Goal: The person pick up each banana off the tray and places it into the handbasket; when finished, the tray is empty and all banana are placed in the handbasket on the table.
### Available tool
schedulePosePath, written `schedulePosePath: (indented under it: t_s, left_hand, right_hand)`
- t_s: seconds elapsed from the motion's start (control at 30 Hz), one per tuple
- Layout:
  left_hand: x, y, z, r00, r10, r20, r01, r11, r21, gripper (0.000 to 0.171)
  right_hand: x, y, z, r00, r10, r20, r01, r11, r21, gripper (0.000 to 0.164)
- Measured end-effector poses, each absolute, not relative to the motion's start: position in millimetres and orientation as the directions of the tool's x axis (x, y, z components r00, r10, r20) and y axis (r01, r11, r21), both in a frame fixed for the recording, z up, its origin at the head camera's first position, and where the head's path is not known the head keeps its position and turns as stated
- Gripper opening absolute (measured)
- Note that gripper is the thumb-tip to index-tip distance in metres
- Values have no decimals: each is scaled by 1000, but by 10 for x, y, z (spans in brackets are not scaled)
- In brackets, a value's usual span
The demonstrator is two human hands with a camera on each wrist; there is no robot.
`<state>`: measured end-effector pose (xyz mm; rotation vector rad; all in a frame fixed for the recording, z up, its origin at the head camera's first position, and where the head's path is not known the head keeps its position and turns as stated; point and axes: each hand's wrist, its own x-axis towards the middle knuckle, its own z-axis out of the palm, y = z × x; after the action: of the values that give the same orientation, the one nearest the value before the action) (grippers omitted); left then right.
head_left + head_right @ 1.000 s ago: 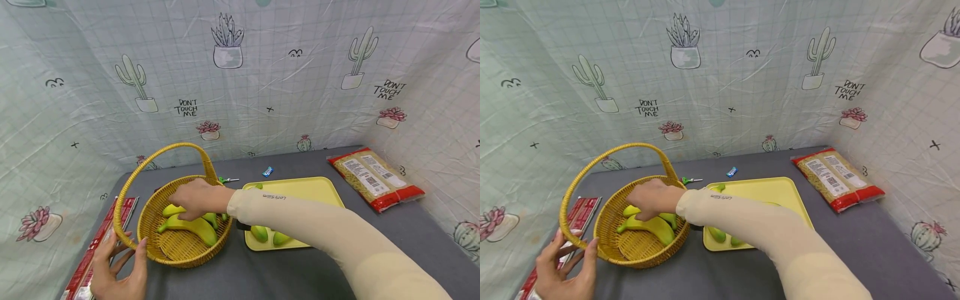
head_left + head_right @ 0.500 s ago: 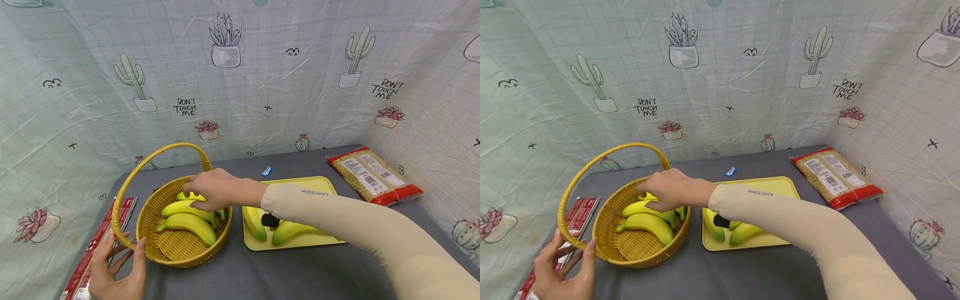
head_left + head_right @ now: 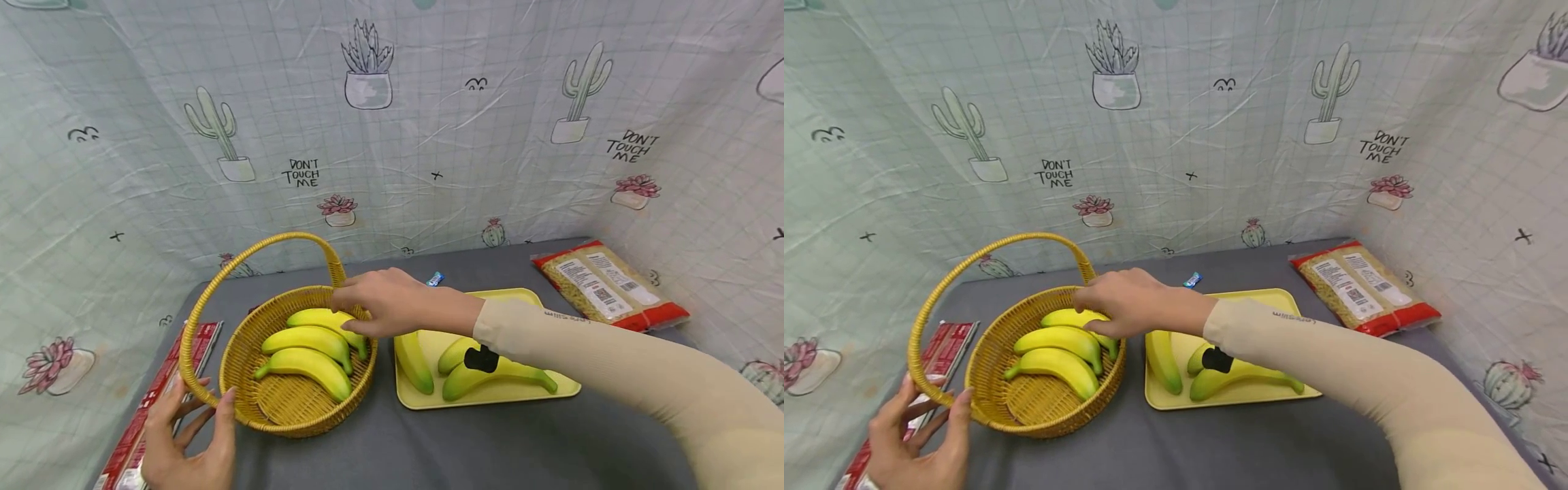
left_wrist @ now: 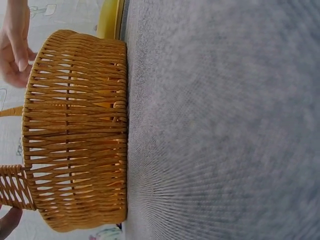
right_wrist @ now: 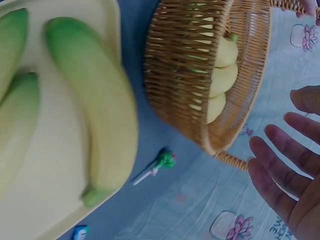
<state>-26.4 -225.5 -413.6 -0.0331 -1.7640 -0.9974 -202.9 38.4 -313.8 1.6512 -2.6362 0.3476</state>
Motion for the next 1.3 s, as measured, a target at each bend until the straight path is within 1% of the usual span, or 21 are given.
schedulePosePath:
  t_s: [0.2,0.37,0.5,0.63,0.8,1.03,1.3]
  left_hand:
    - [-261,-2276,-4150,-451,-420,787,441,662,606,62]
    - [-253,-2256,-4134,-448,-425,787,443,659,608,61]
    - [-254,-2224,-4089,-427,-428,797,483,637,601,56]
    - [-263,-2232,-4079,-406,-427,808,527,613,589,52]
    - [-258,-2224,-4057,-415,-428,803,508,623,595,53]
    - [-278,-2236,-4057,-416,-435,798,513,612,601,53]
    - [-276,-2248,-4056,-416,-433,800,512,615,600,53]
  right_hand:
    - [-2028,625,-3187,-457,-872,175,-884,424,-197,26]
    - [-2016,840,-3199,-494,-849,189,-863,453,-221,28]
    - [-2009,1004,-3212,-513,-832,211,-853,467,-232,29]
    - [-2003,1156,-3262,-515,-819,252,-854,464,-237,26]
    - [-2002,1326,-3357,-525,-802,284,-849,471,-240,26]
    - [-1983,1547,-3435,-566,-777,276,-820,495,-288,29]
    - [-1954,1833,-3616,-624,-750,220,-772,548,-321,31]
